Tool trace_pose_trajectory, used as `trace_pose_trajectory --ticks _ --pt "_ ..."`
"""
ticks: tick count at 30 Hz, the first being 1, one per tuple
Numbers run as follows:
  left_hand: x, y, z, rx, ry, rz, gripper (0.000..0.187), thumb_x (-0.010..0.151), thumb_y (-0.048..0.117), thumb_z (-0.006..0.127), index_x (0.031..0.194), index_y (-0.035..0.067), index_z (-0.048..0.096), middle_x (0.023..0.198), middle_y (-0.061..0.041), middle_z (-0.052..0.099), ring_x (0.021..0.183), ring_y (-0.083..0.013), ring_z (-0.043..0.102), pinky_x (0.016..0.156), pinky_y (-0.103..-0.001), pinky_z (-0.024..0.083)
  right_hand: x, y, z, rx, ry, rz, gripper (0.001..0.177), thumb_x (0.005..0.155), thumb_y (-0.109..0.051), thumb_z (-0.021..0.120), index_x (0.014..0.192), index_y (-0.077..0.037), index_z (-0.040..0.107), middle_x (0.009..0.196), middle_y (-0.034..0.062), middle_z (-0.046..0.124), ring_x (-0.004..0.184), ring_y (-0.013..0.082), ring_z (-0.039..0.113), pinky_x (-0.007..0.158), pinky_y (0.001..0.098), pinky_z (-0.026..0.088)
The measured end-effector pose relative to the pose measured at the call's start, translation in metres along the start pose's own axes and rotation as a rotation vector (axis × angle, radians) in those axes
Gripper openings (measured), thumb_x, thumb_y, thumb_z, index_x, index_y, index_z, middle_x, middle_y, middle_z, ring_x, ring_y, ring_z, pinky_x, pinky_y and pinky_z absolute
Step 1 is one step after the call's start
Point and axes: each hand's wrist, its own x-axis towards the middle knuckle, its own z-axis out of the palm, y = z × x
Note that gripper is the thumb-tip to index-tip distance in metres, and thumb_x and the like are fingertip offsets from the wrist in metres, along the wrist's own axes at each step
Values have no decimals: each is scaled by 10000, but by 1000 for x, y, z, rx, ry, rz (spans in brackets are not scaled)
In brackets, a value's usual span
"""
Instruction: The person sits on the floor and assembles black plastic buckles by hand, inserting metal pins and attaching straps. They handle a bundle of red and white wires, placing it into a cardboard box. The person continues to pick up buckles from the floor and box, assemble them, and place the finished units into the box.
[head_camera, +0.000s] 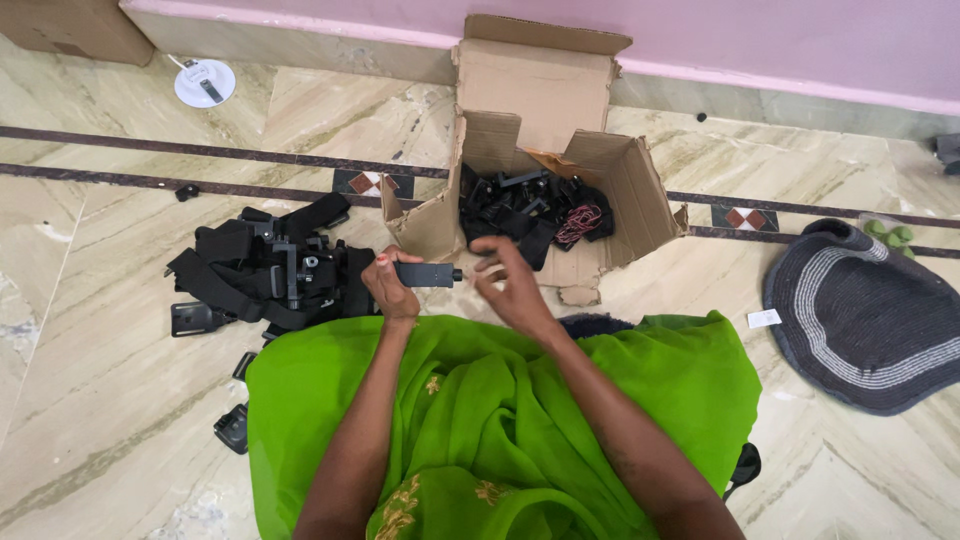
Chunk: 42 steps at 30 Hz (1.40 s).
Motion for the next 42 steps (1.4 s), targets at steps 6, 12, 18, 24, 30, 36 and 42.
trace_pose_trajectory --ticks 6,12,18,24,30,36,42 --pt "-2 2 -2 26 -9 -9 813 1091 522 224 693 -40 655 629 -140 598 590 -265 563 615 -358 392 0 4 8 89 13 295 311 1035 -90 615 1339 -57 564 960 142 696 790 186 649 703 328 555" --pt "1 2 -1 18 -14 -15 827 1087 550 215 699 -36 652 623 -124 600 577 -256 569 603 -348 401 -3 0 1 -85 -23 -60 441 906 1 670 1318 -40 518 1171 146 621 950 179 653 783 313 575" --pt "-2 2 0 25 -25 -70 844 1064 567 213 682 -33 667 584 -124 587 541 -249 550 570 -347 393 0 7 8 101 19 255 355 986 -36 596 1334 -72 534 984 132 710 813 198 676 726 339 576" --pt "1 3 0 -16 -14 -56 834 1074 571 216 700 -31 656 628 -116 626 586 -246 581 600 -338 416 -3 2 1 -64 -1 -37 485 884 45 673 1329 -61 512 1191 146 619 975 192 651 792 333 570" --pt "-2 4 -1 39 -9 -4 828 1091 562 234 705 -43 646 647 -138 609 613 -253 577 629 -347 402 -2 -5 8 77 -40 249 412 961 -25 621 1359 -87 532 973 146 722 809 170 692 735 320 579" --pt "-1 -2 0 -1 -4 -33 823 1082 549 216 706 -34 657 631 -129 608 606 -250 569 626 -346 405 -1 -15 1 -56 -35 47 429 886 -22 739 1265 -43 537 1126 106 673 868 168 688 748 295 571" --pt "-8 -9 -1 50 -30 -41 809 1077 535 225 702 -27 670 632 -126 612 610 -248 582 626 -348 396 -11 0 19 -158 -9 -39 209 904 -36 760 1094 -11 677 976 82 718 857 165 728 727 303 550"
